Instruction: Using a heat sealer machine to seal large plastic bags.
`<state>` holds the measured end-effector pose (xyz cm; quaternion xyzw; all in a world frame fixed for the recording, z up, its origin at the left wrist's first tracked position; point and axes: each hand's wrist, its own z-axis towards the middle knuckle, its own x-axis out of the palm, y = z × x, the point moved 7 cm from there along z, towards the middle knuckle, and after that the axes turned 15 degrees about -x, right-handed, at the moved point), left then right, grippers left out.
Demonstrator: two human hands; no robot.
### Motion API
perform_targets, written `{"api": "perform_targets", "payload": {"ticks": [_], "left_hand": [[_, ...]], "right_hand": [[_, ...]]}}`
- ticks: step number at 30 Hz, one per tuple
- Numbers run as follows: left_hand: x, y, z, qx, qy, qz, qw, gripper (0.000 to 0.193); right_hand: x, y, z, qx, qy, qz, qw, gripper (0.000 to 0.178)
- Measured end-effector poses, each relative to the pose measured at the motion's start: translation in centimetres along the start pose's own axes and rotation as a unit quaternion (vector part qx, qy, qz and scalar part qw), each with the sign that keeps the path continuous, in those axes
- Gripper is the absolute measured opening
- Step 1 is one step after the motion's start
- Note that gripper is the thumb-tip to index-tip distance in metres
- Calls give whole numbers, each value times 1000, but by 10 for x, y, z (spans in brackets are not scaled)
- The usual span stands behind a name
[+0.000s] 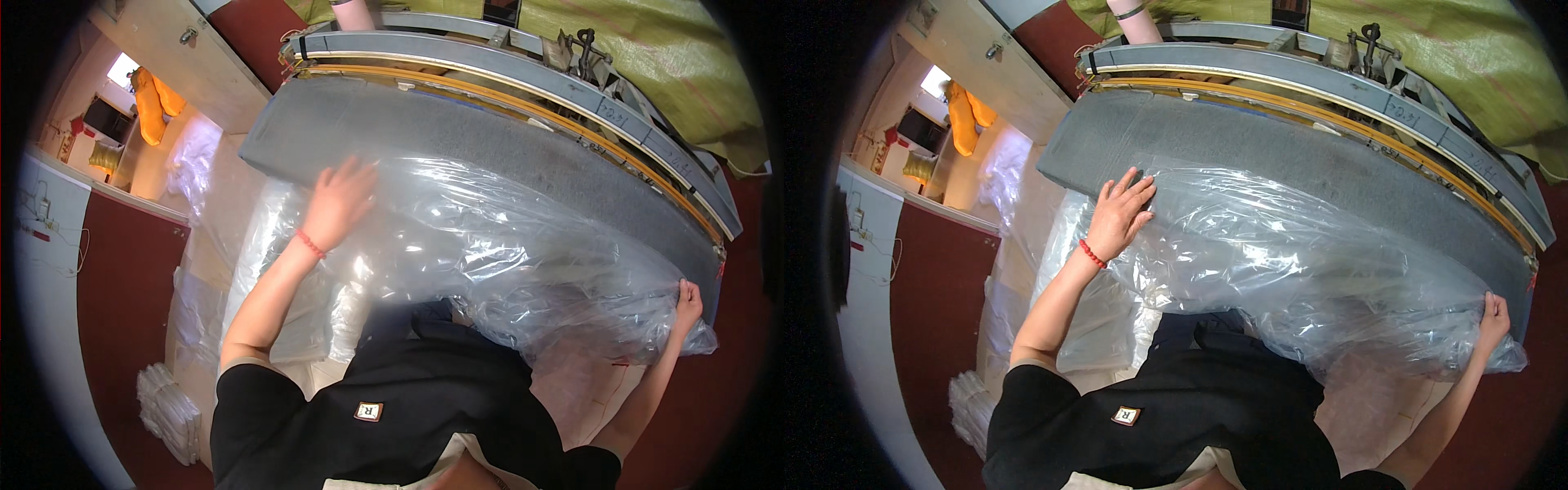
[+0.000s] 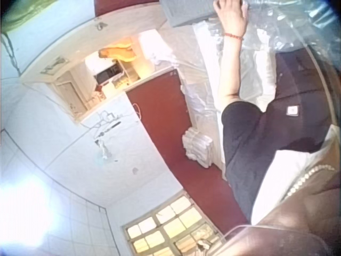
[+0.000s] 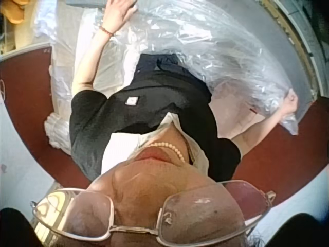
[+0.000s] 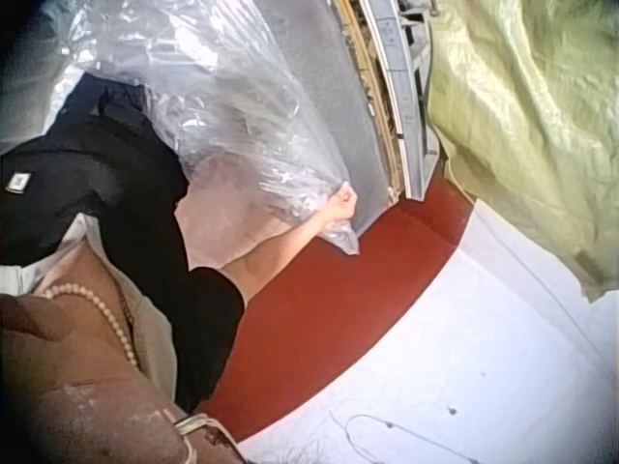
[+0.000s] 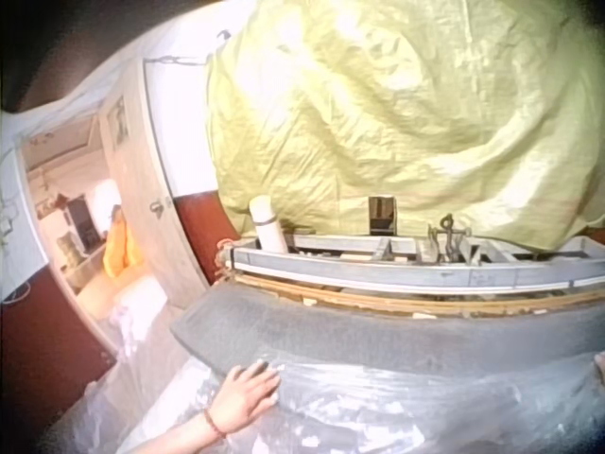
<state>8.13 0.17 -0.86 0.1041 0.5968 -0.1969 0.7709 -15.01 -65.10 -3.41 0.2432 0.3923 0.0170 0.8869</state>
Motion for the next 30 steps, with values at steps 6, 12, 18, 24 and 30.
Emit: {"api": "perform_targets", "payload": {"ticks": [6,12,18,24,30], "left_hand": [[-4,9,32,-62,-36,-74,995,20],[9,39,56,-269,-150,-5,951,36],[29,62,50,-367,-28,-135,920,36],[25,49,60,-283,-53,-73,955,23],[67,85,109,-346,-190,-422,816,18]], "right_hand": [[-2,-12,-1,-12,-2,-2,1000,21],[1,-14,-2,-1,-18,24,1000,20],[-3,-13,-2,12,-13,20,1000,19],[-10,-19,-1,45,-33,47,997,18],[16,-38,29,138,-74,172,973,20]]}}
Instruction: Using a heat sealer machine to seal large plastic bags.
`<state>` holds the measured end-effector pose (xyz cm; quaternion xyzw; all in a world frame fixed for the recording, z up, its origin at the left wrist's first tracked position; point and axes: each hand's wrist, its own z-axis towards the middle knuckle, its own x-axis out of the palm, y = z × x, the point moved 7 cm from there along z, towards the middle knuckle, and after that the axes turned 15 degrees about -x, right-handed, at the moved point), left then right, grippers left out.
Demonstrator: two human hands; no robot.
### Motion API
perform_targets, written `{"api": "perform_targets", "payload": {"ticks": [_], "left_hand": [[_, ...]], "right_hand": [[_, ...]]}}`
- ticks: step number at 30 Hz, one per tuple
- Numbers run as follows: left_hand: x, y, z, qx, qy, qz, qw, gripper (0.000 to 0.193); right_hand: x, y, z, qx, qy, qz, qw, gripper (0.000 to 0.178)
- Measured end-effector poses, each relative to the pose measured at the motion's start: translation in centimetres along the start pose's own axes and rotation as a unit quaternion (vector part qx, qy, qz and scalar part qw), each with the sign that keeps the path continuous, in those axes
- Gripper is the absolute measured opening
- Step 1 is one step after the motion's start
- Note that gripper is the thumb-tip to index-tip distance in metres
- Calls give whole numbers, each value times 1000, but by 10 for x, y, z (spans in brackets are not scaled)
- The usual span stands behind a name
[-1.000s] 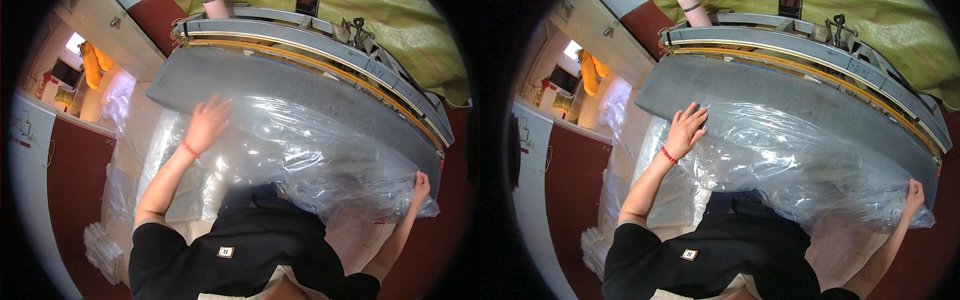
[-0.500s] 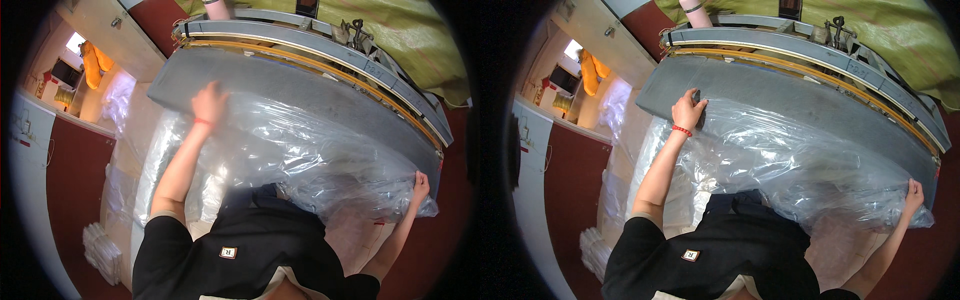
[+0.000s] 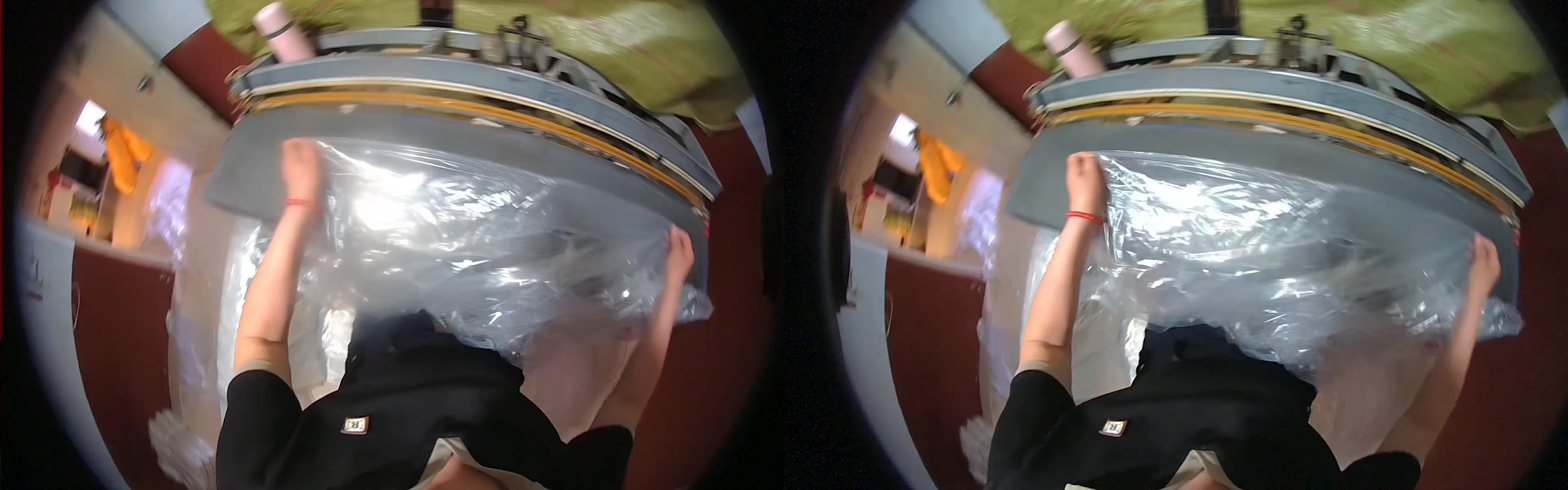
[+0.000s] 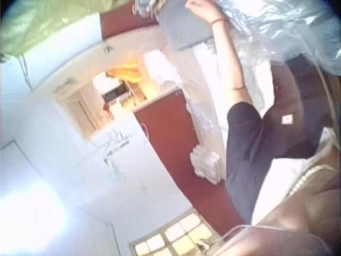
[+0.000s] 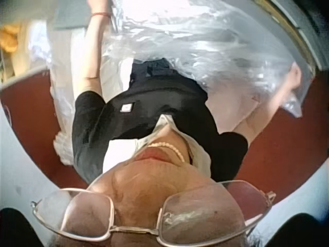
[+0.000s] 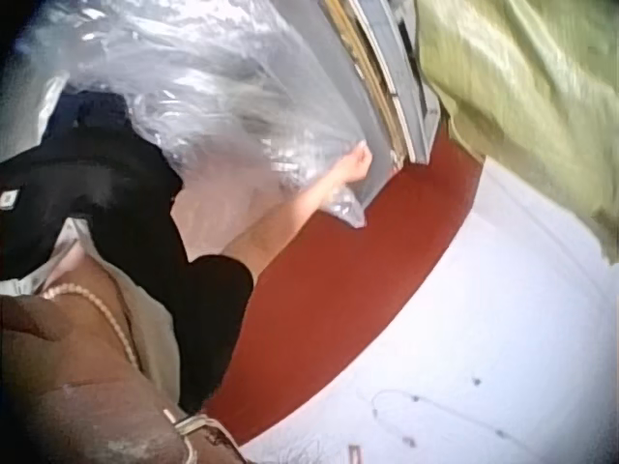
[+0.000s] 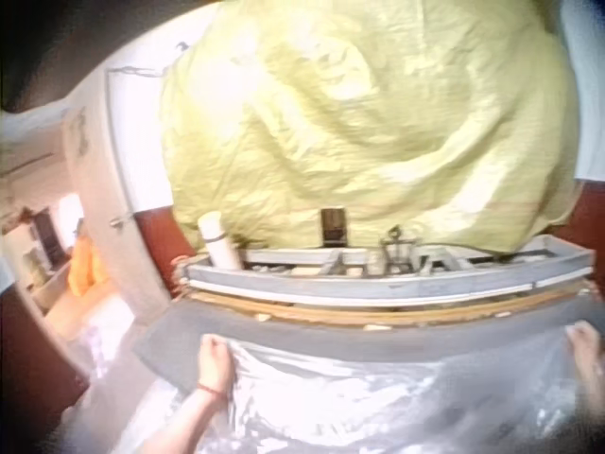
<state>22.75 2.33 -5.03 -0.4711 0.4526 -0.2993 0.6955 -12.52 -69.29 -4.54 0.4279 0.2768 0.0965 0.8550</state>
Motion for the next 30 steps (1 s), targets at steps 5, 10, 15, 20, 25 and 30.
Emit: {"api": "perform_targets", "payload": {"ticks": [5,10,15,20,25,30], "left_hand": [[40,-26,56,78,-72,-49,993,18],[69,1,97,-22,42,-149,988,13],[76,-12,81,-50,86,-198,975,13],[60,-12,89,-5,7,-182,983,19],[51,19,106,-133,116,-319,931,19],[8,-10,74,107,-88,67,988,25]], "right_hand": [[68,9,45,-93,-80,31,992,18],[99,-4,69,-64,-128,98,985,14],[87,-8,69,-39,-176,-22,983,19],[91,28,62,4,-154,54,987,14],[92,28,61,-19,-168,112,979,13],[86,44,56,-95,-65,39,993,20]]}}
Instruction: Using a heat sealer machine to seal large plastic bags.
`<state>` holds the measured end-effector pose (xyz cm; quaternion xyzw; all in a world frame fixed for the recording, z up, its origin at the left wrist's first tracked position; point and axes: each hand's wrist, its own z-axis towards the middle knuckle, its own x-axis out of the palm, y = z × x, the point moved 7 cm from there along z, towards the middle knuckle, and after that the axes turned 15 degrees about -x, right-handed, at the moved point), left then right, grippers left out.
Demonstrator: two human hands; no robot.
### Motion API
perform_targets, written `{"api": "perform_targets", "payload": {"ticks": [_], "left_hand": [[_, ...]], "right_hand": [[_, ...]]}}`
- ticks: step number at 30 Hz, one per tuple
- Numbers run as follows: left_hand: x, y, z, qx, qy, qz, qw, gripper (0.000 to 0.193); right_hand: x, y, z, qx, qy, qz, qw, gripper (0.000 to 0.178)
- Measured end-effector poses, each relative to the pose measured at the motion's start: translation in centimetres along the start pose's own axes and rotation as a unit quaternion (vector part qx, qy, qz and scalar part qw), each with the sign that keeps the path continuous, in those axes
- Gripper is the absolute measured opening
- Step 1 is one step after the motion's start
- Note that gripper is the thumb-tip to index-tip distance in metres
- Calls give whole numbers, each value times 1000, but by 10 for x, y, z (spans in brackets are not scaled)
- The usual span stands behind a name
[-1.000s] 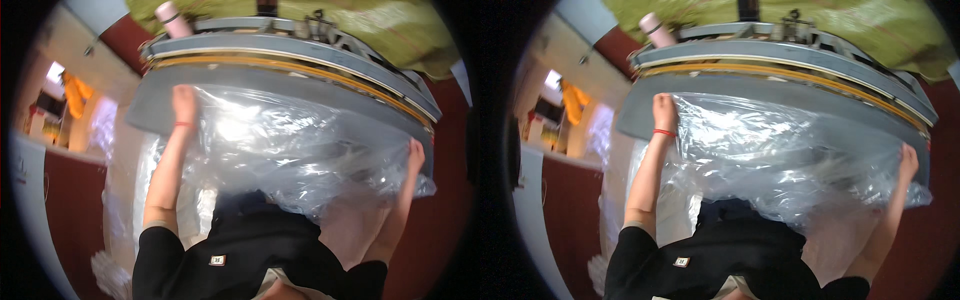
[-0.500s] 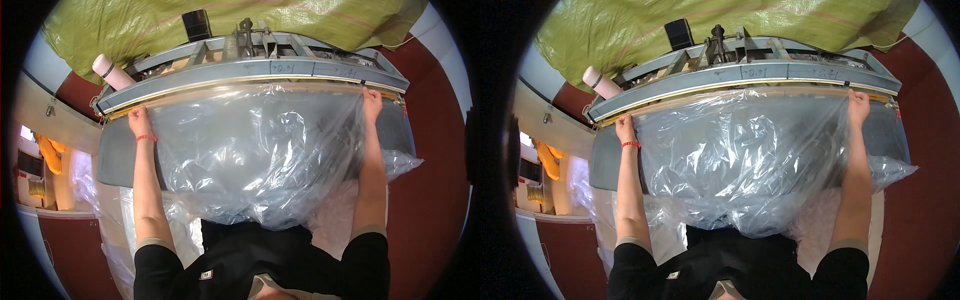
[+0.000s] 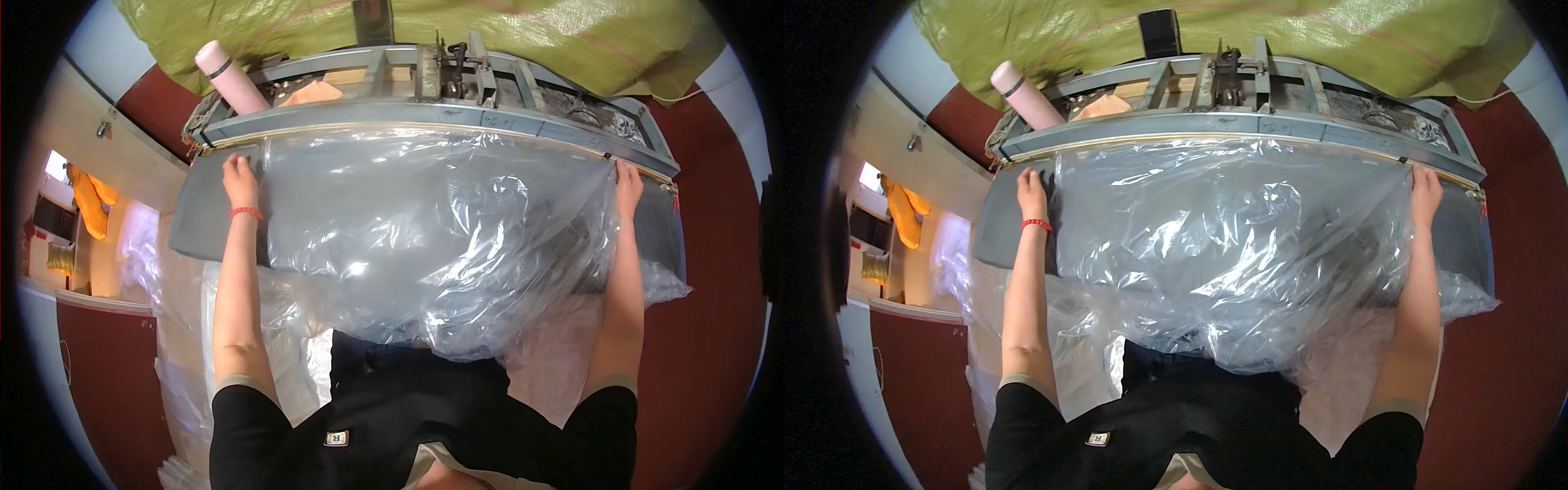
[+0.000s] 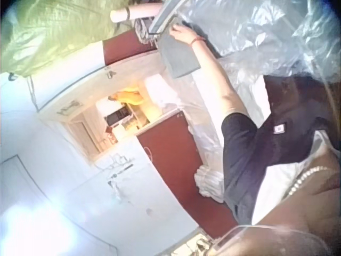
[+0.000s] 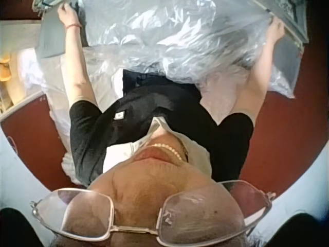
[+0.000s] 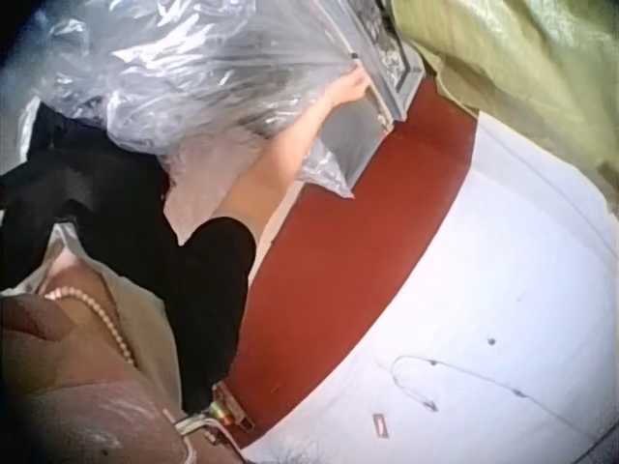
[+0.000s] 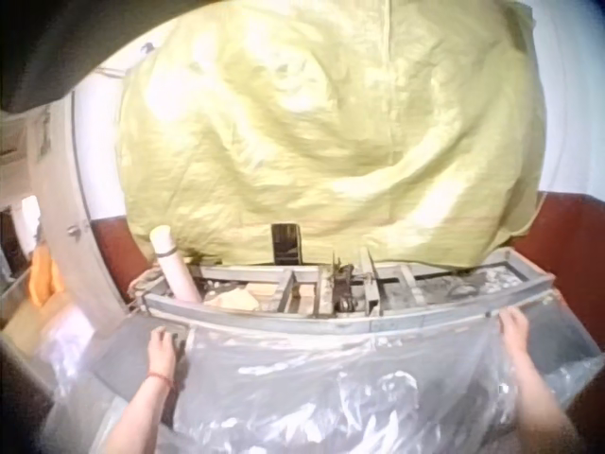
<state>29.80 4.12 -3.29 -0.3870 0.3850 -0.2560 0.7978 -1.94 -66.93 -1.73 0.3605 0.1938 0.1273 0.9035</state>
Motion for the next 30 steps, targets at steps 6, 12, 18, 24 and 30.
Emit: {"api": "perform_targets", "payload": {"ticks": [6,12,18,24,30], "left_hand": [[6,-21,-35,189,65,155,968,23],[25,-60,-93,-67,353,-179,916,5],[-15,-134,-144,-27,469,-237,850,4],[-51,-152,-162,12,489,-232,841,6],[-72,-157,-176,20,510,-277,814,25]], "right_hand": [[-47,82,-45,-100,86,-112,985,16],[-204,45,-125,45,32,-320,946,20],[-129,164,-81,-106,-33,-224,968,23],[131,334,-85,-219,357,131,898,32],[250,389,-142,-85,574,344,738,21]]}}
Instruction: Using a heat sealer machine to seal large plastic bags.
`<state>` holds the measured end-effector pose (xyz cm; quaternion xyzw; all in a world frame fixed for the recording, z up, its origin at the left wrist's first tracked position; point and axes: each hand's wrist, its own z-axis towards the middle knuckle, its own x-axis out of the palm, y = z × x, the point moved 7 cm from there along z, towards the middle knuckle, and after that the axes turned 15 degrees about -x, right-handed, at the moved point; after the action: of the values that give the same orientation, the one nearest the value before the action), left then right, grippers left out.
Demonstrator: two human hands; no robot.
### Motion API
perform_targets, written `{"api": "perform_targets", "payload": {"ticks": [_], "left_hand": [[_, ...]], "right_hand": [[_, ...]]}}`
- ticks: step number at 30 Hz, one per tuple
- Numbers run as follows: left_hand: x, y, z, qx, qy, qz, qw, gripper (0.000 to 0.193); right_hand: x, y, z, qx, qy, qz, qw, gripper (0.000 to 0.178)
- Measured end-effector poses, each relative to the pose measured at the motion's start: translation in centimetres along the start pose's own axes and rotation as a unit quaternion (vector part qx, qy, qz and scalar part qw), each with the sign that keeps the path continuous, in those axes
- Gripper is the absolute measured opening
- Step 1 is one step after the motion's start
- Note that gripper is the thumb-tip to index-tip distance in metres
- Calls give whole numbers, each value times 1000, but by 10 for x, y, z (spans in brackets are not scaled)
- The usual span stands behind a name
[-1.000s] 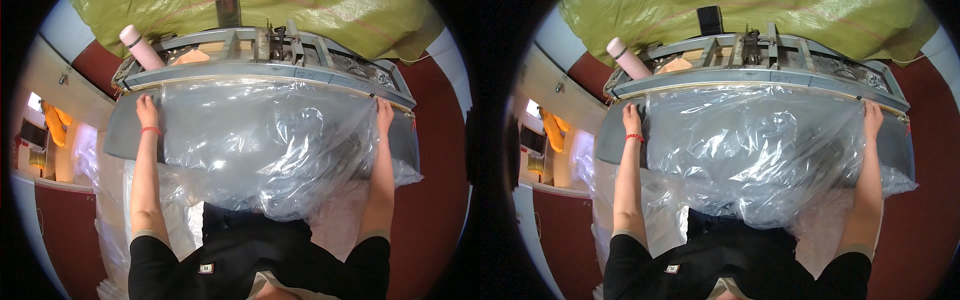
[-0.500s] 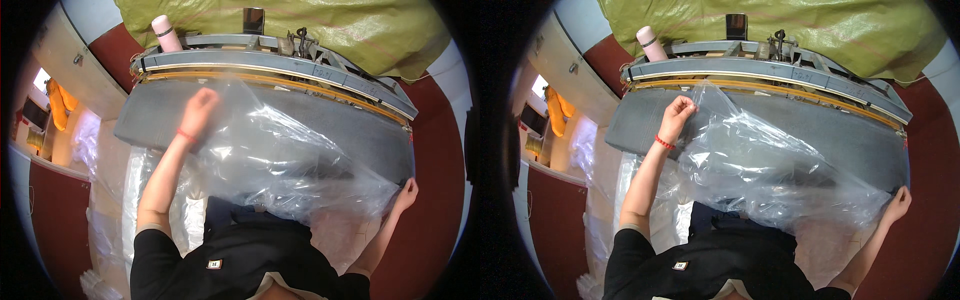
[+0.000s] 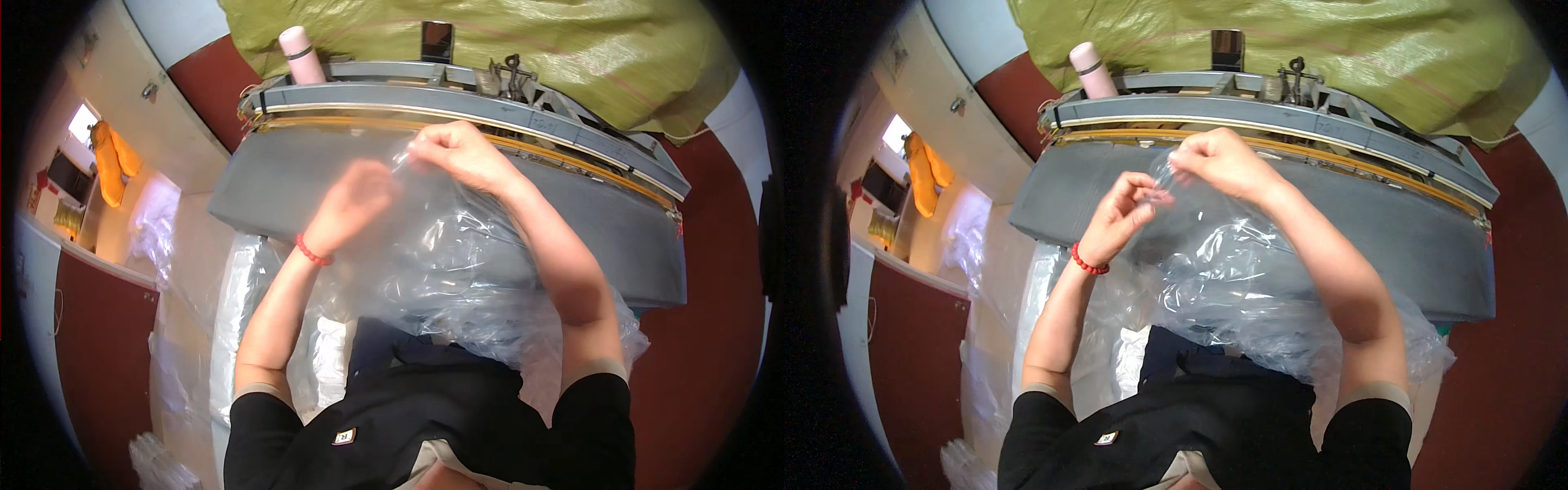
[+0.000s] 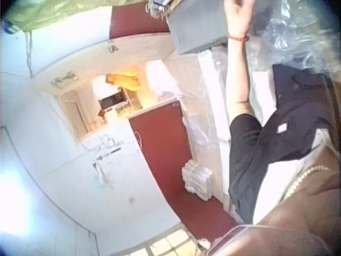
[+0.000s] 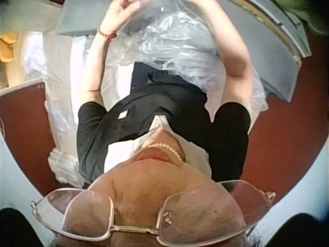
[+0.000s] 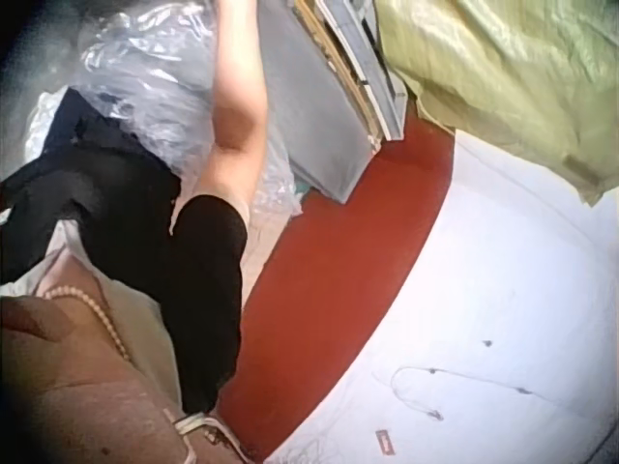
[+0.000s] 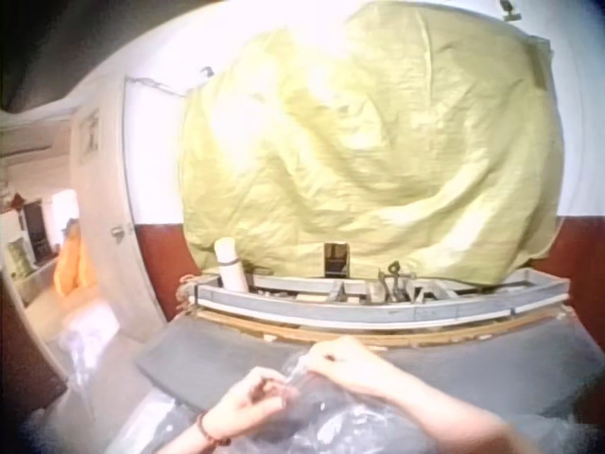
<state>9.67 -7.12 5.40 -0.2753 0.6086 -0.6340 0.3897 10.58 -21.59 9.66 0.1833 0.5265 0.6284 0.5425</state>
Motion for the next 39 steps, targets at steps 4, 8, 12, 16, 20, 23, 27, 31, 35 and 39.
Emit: {"api": "perform_targets", "payload": {"ticks": [4,8,12,16,20,23,27,31,35,39], "left_hand": [[19,82,-67,-180,370,129,902,16],[-111,215,-163,-354,319,455,752,12],[-303,123,-130,-319,-166,672,648,20],[-282,-85,-109,126,-683,564,446,13],[-257,-4,-26,-10,-563,414,715,25],[-270,130,21,-127,-277,610,731,49],[-311,144,32,-222,-343,602,686,63],[-390,179,32,-318,-381,552,670,63],[-407,192,52,-399,-359,511,672,72],[-433,178,38,-333,-331,490,734,65]], "right_hand": [[-78,-21,-38,-54,-299,-4,953,13],[-199,-46,-146,9,-465,-237,853,22],[-257,-62,-275,60,-551,-319,768,22],[-270,-74,-346,55,-608,-388,691,25],[-318,-70,-477,165,-602,-559,546,30],[-342,-72,-526,300,-490,-635,516,34],[-347,-64,-549,470,-342,-660,476,38],[-347,-63,-528,513,-323,-655,450,38],[-350,-57,-529,549,-299,-657,422,39],[-382,-84,-547,533,-274,-604,525,51]]}}
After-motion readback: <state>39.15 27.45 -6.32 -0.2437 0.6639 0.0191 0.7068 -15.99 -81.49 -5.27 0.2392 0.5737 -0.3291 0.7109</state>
